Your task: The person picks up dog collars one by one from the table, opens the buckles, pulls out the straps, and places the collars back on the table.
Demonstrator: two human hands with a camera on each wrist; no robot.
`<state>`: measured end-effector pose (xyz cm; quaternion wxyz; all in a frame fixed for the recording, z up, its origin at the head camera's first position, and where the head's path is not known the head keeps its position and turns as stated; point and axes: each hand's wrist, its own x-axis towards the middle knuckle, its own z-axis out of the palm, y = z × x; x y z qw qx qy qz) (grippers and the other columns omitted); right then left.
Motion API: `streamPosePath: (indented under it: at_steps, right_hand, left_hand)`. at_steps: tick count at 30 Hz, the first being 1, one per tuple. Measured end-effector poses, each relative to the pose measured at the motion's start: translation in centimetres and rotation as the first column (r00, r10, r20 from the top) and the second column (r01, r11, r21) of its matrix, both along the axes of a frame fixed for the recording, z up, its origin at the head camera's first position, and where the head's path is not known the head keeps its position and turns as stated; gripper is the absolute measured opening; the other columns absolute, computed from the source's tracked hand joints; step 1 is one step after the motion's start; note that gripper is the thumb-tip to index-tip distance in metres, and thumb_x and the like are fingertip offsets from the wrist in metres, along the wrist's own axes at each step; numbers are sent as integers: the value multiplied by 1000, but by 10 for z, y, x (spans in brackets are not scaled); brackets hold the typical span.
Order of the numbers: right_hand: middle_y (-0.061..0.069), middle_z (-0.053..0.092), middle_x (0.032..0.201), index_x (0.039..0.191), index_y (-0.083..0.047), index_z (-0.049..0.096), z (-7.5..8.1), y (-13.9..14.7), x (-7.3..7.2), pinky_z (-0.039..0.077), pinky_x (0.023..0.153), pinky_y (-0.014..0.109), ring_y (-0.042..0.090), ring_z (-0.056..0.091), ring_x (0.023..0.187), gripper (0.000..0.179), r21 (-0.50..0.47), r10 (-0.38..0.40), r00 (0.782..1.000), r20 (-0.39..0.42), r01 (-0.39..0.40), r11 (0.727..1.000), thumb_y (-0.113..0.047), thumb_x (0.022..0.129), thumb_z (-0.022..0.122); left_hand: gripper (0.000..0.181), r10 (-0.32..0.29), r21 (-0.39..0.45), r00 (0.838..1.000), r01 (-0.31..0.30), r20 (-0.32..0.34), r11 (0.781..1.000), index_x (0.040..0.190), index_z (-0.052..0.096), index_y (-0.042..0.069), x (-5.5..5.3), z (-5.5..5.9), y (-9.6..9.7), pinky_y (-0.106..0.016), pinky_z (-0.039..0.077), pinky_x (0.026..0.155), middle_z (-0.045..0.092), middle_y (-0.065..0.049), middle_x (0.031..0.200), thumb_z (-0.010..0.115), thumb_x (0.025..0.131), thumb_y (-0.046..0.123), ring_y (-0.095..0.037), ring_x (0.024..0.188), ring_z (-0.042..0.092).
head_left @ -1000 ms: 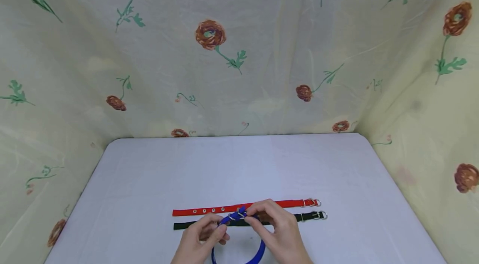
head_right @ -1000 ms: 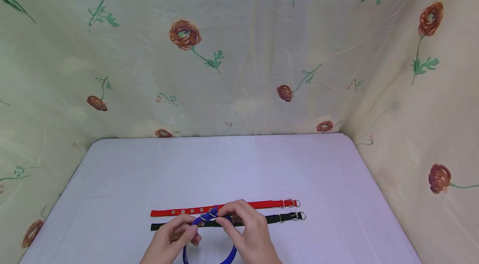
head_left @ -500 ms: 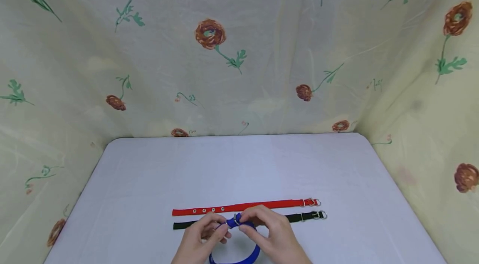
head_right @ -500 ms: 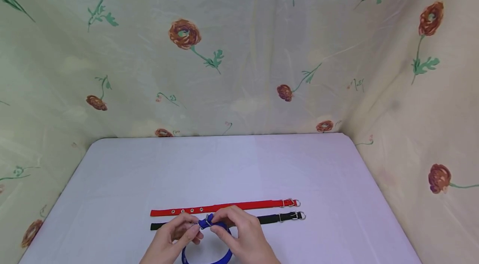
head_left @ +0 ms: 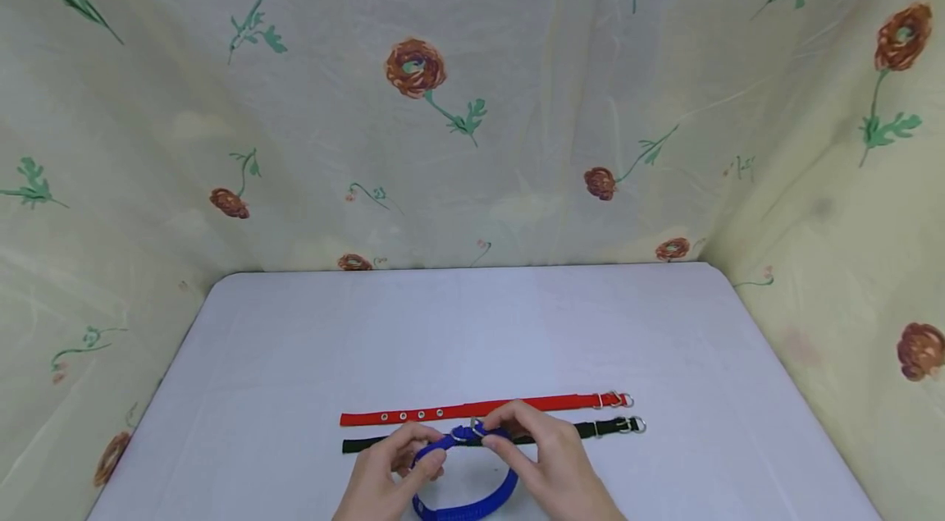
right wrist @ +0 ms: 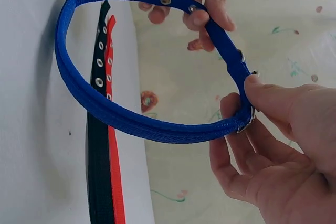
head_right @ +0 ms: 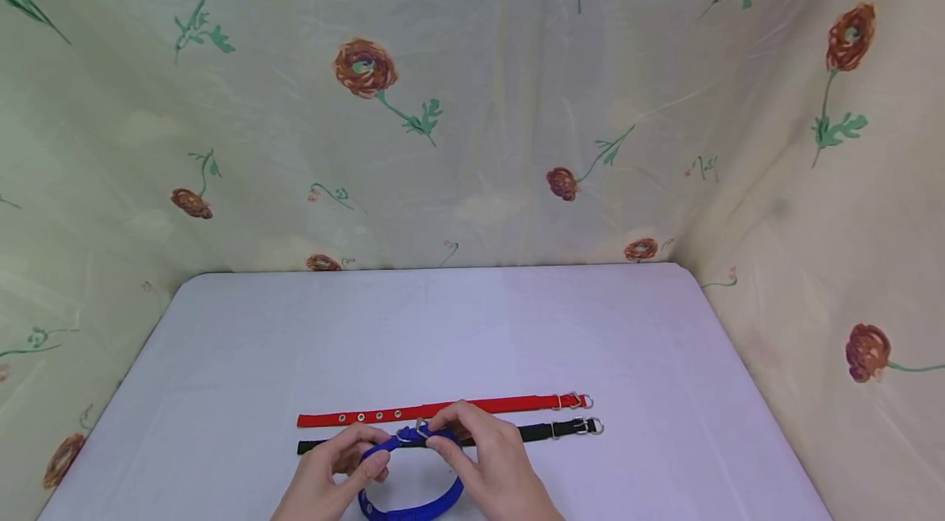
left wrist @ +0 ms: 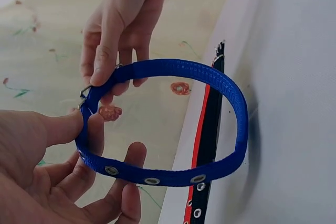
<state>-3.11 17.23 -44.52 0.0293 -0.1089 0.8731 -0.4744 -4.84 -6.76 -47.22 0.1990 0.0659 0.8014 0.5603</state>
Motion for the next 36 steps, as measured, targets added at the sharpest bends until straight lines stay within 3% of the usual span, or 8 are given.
streamPosePath:
  at_steps: [4,10,14,20,28,33,36]
  right_hand:
    - [-14,77,112,118,-28,68,2,1,0,64,96,33,4,75,105,17,20,-38,999,4,38,999,-31,102,75]
    - [-15,77,112,119,-28,68,1,1,1,61,95,23,2,74,105,18,13,-41,999,12,41,999,-31,102,75]
    - [-15,77,110,119,-26,69,1,-1,1,62,93,23,0,74,102,20,-18,4,1000,-12,-4,1000,-35,102,74]
    - [-12,77,111,121,-23,70,0,-4,2,61,94,21,2,74,103,23,-63,79,997,-8,-79,995,-37,104,71]
    - [-18,76,111,121,-28,68,2,-2,4,62,94,23,0,74,103,23,-33,-1,999,-43,-1,999,-40,102,73]
    - [-18,76,111,122,-28,68,4,-5,5,61,95,22,2,75,106,22,-50,-35,999,-38,33,998,-37,103,72]
    - [-16,76,111,120,-28,68,5,-6,4,61,94,20,4,76,104,18,-94,-132,991,-19,130,987,-27,103,73]
  left_hand:
    - [38,-13,8,1000,13,10,1000,124,71,7,1,0,-3,-22,49,74,81,-10,95,71,105,40,-21,87,73]
    - [43,-34,-36,999,34,9,999,127,70,9,2,0,3,-25,51,75,82,-4,95,71,104,46,-18,86,71]
    - [44,-25,-65,1000,25,-1,998,124,69,13,4,3,8,-29,54,76,80,1,94,71,102,52,-17,86,70]
    - [39,-45,-42,999,45,-16,998,123,69,11,3,4,10,-33,50,81,81,-1,94,69,105,45,-18,89,71]
    - [33,-77,-50,996,76,-34,996,118,68,12,4,9,6,-26,49,75,82,-2,93,67,107,43,-20,86,71]
    - [37,-81,-72,996,78,-32,994,116,68,14,3,12,7,-29,51,75,82,2,93,65,107,49,-18,89,71]
    - [37,-68,-128,997,64,-26,990,115,69,16,3,14,6,-31,51,76,83,3,91,63,107,51,-16,89,70]
